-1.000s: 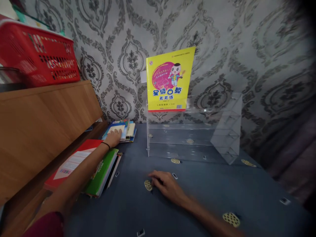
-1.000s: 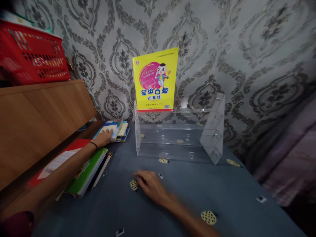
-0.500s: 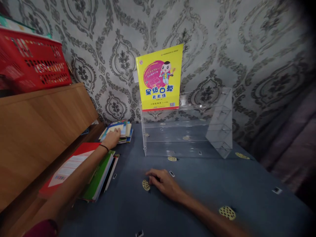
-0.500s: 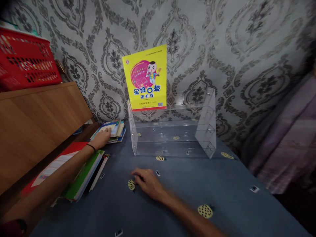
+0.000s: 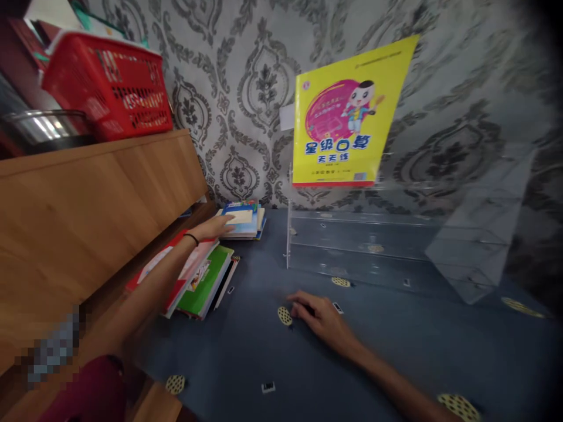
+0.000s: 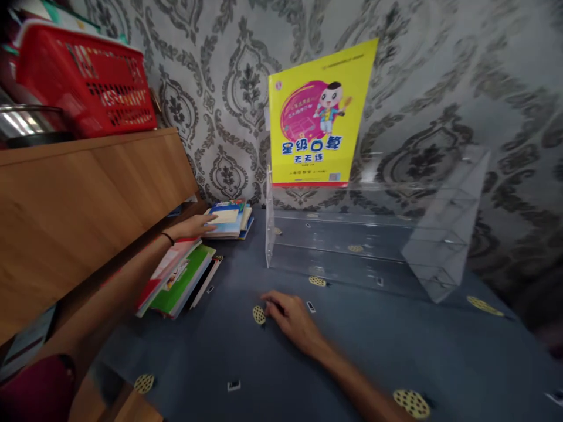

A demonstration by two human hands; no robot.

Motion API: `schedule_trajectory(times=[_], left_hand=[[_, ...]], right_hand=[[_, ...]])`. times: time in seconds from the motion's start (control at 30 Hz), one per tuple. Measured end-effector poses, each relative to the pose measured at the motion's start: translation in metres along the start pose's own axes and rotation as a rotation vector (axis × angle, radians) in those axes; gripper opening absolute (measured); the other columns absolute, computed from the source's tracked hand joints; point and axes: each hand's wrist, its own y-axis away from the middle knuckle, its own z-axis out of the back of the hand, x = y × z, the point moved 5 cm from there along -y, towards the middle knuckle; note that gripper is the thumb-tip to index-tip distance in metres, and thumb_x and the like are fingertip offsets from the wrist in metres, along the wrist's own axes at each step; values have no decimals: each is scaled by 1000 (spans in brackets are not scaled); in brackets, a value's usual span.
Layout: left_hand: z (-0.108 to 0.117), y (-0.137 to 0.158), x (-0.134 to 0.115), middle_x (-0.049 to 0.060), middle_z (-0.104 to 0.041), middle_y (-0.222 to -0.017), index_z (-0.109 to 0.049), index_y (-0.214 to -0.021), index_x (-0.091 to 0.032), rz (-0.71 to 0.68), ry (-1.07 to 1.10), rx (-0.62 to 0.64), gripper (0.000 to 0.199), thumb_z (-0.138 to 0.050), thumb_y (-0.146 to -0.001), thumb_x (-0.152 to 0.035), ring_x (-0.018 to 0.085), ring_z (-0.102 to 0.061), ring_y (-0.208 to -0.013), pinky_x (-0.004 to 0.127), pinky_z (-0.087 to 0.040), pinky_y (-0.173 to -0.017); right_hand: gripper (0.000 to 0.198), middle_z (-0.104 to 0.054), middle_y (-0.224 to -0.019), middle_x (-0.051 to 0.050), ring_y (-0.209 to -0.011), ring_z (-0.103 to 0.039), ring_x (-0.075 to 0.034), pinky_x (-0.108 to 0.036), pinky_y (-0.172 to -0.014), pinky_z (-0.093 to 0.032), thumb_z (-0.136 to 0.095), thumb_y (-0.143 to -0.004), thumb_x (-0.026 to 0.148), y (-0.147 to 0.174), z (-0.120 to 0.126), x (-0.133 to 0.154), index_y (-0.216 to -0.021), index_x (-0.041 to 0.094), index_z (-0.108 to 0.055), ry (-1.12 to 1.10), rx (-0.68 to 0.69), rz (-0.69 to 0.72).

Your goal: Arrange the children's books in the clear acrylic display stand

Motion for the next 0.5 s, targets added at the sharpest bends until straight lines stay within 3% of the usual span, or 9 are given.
schedule_trajectory(times=[0.1,0.23,0.37,0.5], left_hand=[[6,35,37,12,-48,-155,-44,-149,-14,86,57,-27,61,-27,-100,-47,22,-47,-141,30,-35,-116],[-15,82,65,20,-41,-158,-40,-150,-5,256,89,-27,73,-28,-97,-55,29,-39,-147,39,-31,-120],[-35,102,67,16,-27,-164,-33,-155,-10,340,118,-45,72,-23,-100,-55,29,-22,-154,47,-20,-124],[-37,104,61,14,-25,-165,-34,-155,-12,347,135,-48,67,-24,-102,-50,26,-19,-155,47,-15,-125]], right_hand=[[33,-74,-76,-3,-70,-70,-20,-30,-67,-50,-43,-94,36,-1,0,1,-103,22,-72,1,8,-15],[34,-74,-75,-3,-68,-69,-20,-30,-66,-50,-42,-94,35,-2,0,3,-102,22,-72,11,16,-20],[34,-73,-74,-3,-69,-70,-20,-29,-66,-51,-43,-94,36,-3,0,4,-102,21,-72,8,16,-30],[35,-73,-75,-4,-71,-70,-21,-30,-66,-51,-43,-94,37,-3,-1,2,-104,21,-72,5,23,-41]])
